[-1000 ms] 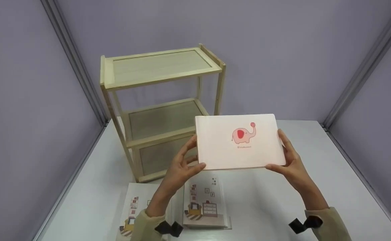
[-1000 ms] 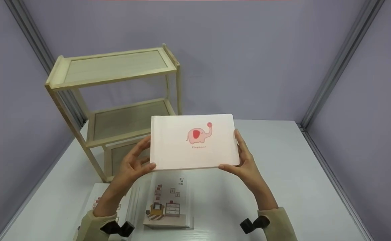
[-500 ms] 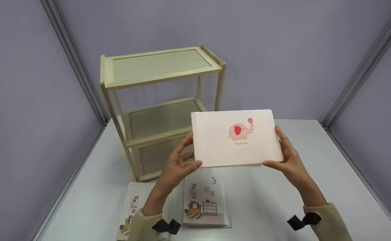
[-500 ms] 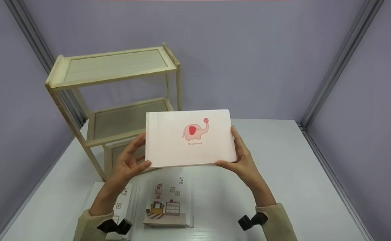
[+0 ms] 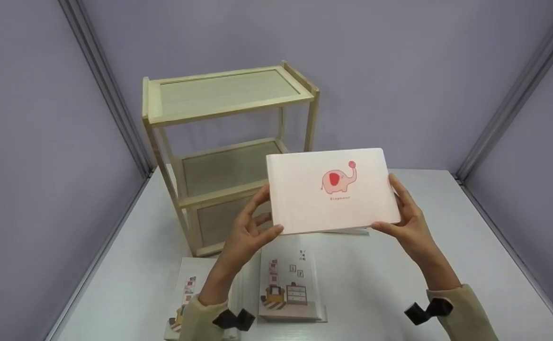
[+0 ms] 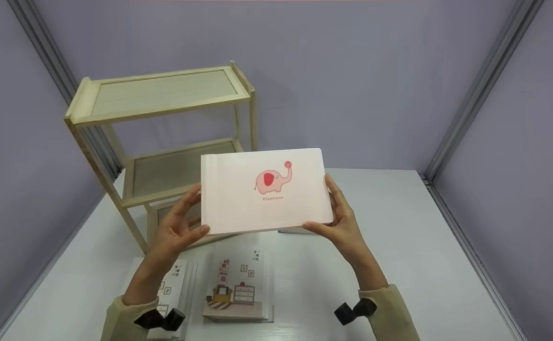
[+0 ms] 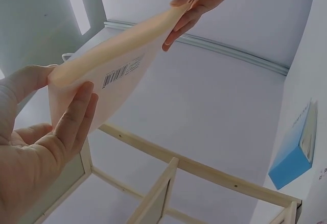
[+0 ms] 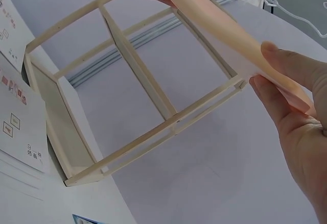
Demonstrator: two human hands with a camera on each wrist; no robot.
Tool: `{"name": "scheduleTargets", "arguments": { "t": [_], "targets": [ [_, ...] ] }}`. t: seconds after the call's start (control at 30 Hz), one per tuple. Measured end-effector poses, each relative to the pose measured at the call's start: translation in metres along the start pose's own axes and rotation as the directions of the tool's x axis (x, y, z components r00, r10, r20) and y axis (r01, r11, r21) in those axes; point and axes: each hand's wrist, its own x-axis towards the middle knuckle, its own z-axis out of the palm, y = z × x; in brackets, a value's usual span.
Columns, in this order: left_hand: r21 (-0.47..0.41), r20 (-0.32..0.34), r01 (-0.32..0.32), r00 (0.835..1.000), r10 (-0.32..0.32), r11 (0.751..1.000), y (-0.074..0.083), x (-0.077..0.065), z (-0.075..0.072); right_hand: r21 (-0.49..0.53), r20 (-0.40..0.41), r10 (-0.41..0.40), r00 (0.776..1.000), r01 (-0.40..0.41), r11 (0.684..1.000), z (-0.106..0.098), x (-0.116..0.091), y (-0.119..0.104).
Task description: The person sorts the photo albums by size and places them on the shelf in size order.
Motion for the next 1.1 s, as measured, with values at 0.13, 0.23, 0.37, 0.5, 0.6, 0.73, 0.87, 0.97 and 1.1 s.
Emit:
{"name": "scheduleTargets", "arguments": {
  "t": [0.13, 0.23, 0.37, 0.5, 0.6, 0.73, 0.87, 0.97, 1.1],
  "targets": [
    [0.005, -0.004, -0.002, 1.0, 0.002, 1.0, 0.003, 0.0, 0.0, 0.014, -0.009, -0.017, 1.0, 0.018, 1.0, 0.003, 0.001, -0.003],
    [0.027, -0.016, -0.002, 1.0, 0.003, 1.0, 0.005, -0.001, -0.001, 0.034, 0.007, -0.028, 1.0, 0.028, 0.999, 0.005, 0.002, -0.004],
    [0.039, -0.026, -0.001, 1.0, 0.002, 0.999, 0.007, -0.002, -0.002, 0.05, 0.022, -0.01, 1.0, 0.009, 0.999, 0.006, 0.003, -0.006],
    [0.035, -0.026, -0.011, 1.0, 0.012, 0.999, 0.008, -0.001, -0.003, 0.025, 0.03, 0.003, 1.0, -0.004, 1.0, 0.006, 0.004, -0.008],
    [0.031, -0.027, -0.018, 0.999, 0.019, 0.999, 0.009, -0.001, -0.004, 0.011, 0.037, 0.002, 0.999, -0.002, 1.0, 0.006, 0.005, -0.008],
    [0.021, -0.026, -0.02, 0.999, 0.021, 1.0, 0.011, -0.002, -0.005, 0.017, 0.06, -0.017, 0.998, 0.016, 1.0, 0.007, 0.006, -0.01],
    [0.018, -0.021, -0.03, 0.999, 0.03, 0.999, 0.015, -0.003, -0.007, 0.042, 0.095, -0.054, 0.994, 0.05, 0.998, 0.01, 0.007, -0.012],
    [0.023, -0.022, -0.032, 0.999, 0.033, 0.999, 0.018, -0.003, -0.008, 0.057, 0.108, -0.057, 0.993, 0.051, 0.997, 0.012, 0.008, -0.014],
    [0.026, -0.029, -0.032, 0.999, 0.033, 0.999, 0.02, -0.003, -0.01, 0.051, 0.121, -0.048, 0.992, 0.043, 0.998, 0.014, 0.011, -0.017]
  ]
}}
